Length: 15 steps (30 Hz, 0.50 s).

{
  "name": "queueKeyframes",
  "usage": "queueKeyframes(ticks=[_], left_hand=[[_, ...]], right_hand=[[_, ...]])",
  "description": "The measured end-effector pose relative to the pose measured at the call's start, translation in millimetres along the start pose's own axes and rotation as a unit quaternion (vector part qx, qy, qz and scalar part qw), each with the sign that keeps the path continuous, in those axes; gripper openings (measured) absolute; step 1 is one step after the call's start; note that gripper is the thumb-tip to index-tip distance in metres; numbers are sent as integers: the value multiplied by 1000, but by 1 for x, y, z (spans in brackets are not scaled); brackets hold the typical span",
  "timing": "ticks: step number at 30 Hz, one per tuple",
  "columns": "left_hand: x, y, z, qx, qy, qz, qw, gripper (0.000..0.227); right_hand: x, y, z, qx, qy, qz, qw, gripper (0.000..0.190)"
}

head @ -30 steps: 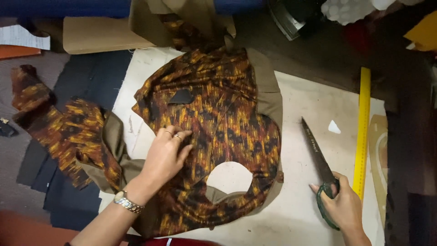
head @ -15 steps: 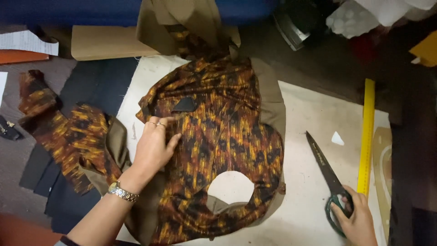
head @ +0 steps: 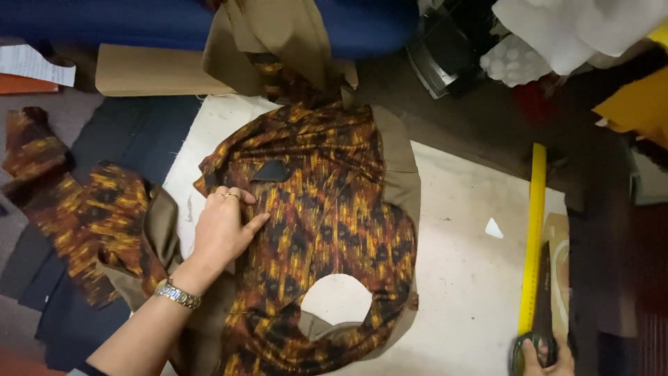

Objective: The person cuts a piece of patterned fabric using scissors, following a white paper template placed on the material. After cutting, the person retrieves a container of purple chalk, uses a ruler to measure the fabric, and marks a line with the chalk.

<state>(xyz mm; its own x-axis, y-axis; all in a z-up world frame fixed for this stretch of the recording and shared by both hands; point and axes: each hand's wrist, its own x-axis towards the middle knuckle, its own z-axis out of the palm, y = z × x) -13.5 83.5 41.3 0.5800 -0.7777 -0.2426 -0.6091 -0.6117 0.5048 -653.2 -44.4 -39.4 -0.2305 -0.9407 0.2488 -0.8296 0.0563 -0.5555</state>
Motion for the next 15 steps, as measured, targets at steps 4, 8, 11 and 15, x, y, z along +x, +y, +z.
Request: queueKeyframes(ticks=[4,8,11,15], left_hand=[[1,-2,4,13,-11,-1,1000,27],[-1,-5,8,9,7,24,1000,16],[-4,-2,9,17,34,35,999,33],[-3,-8,15,53,51,56,996,58]], right_hand=[[4,14,4,15,7,16,1000,59],[7,3,-6,-98,-29,-10,995,57],[10,4,-7,-141,-42,3,989,59],[28,33,-5,-297,-58,-24,953,65]])
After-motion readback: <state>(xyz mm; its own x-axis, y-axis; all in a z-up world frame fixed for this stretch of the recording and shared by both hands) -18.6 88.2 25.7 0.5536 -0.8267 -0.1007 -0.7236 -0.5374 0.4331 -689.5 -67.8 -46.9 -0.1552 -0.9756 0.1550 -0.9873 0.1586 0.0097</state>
